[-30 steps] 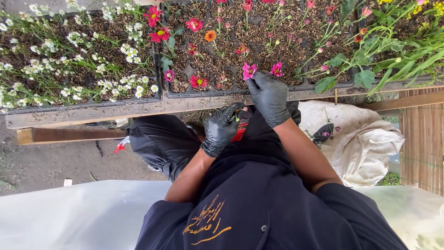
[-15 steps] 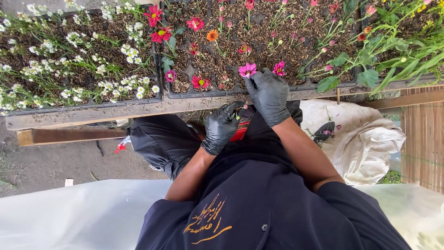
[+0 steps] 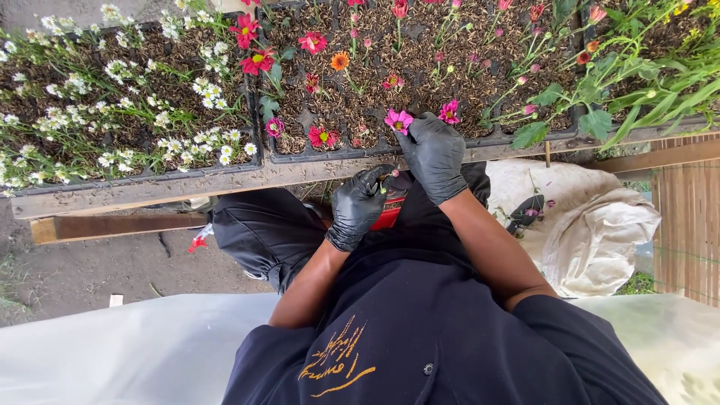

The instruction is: The person is deadheading flowers by cutting them with snips and placing the clippings into a small black box.

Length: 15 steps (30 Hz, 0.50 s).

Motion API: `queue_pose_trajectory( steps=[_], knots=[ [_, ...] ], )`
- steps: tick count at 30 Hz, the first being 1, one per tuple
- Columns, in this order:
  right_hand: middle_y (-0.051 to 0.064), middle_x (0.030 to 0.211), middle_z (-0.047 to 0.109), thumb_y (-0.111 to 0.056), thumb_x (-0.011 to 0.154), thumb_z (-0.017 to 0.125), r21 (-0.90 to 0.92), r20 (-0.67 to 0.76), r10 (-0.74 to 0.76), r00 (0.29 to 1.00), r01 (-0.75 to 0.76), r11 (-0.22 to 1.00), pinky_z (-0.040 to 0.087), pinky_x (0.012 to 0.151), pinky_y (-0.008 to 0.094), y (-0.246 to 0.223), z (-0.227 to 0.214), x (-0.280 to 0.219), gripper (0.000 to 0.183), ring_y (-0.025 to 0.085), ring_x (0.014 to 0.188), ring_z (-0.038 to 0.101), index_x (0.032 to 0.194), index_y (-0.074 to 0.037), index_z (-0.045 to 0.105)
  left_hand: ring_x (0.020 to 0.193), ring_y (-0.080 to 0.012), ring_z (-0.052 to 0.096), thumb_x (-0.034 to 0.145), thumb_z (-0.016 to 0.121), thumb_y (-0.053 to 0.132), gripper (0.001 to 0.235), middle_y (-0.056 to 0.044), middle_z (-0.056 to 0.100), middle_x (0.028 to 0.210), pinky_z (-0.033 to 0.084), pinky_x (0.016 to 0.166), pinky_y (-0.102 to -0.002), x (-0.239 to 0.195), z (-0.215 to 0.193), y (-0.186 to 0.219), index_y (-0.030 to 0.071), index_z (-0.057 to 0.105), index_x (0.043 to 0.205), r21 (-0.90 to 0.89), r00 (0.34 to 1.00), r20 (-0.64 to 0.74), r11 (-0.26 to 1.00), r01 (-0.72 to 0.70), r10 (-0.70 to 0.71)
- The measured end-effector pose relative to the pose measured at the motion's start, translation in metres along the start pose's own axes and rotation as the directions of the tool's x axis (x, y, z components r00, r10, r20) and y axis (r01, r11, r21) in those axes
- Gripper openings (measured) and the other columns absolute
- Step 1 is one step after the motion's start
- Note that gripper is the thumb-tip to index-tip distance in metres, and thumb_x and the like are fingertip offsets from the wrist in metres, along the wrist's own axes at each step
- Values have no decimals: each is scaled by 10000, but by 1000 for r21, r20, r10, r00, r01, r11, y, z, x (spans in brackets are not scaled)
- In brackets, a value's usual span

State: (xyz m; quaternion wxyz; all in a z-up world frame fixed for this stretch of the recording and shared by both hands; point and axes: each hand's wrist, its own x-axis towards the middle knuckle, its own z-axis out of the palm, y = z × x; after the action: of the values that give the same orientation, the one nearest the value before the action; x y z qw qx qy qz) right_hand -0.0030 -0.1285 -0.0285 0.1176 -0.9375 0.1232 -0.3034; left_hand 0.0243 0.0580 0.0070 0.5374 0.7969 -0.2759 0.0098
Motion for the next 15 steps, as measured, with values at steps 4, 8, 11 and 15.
queue_pose_trajectory(
  steps=[4,8,11,15],
  knots=[
    [64,817,730,-252,873,814,14,-8,14,1000,-14,1000,589,686,394,-9,-15,7,128,297,827,731,861,-154,734,736,-389,727,864,827,157,167,-111,743,785,576,595,-468,2,-2,8,182,784,1023,1,1000,7,1000,-6,6],
    [54,878,737,-314,838,842,11,-9,54,999,-54,999,599,704,398,-2,-8,-2,190,282,843,738,952,-189,756,743,-363,738,869,829,164,137,-99,748,770,581,609,-422,0,1,4,161,789,1000,-44,997,21,996,72,-72],
    [68,878,733,-274,817,858,43,-15,74,997,-73,996,599,689,423,-6,-13,0,190,313,833,734,945,-178,754,717,-370,730,863,832,142,141,-114,733,742,569,587,-421,-7,5,-6,146,789,997,-39,997,28,997,69,-68],
    [53,857,729,-240,830,838,40,-8,79,997,-78,996,596,676,412,-17,-23,12,145,309,808,729,931,-190,748,683,-369,723,859,837,137,134,-119,723,712,557,559,-424,-14,8,-16,147,792,984,-29,998,21,998,60,-59]
  ],
)
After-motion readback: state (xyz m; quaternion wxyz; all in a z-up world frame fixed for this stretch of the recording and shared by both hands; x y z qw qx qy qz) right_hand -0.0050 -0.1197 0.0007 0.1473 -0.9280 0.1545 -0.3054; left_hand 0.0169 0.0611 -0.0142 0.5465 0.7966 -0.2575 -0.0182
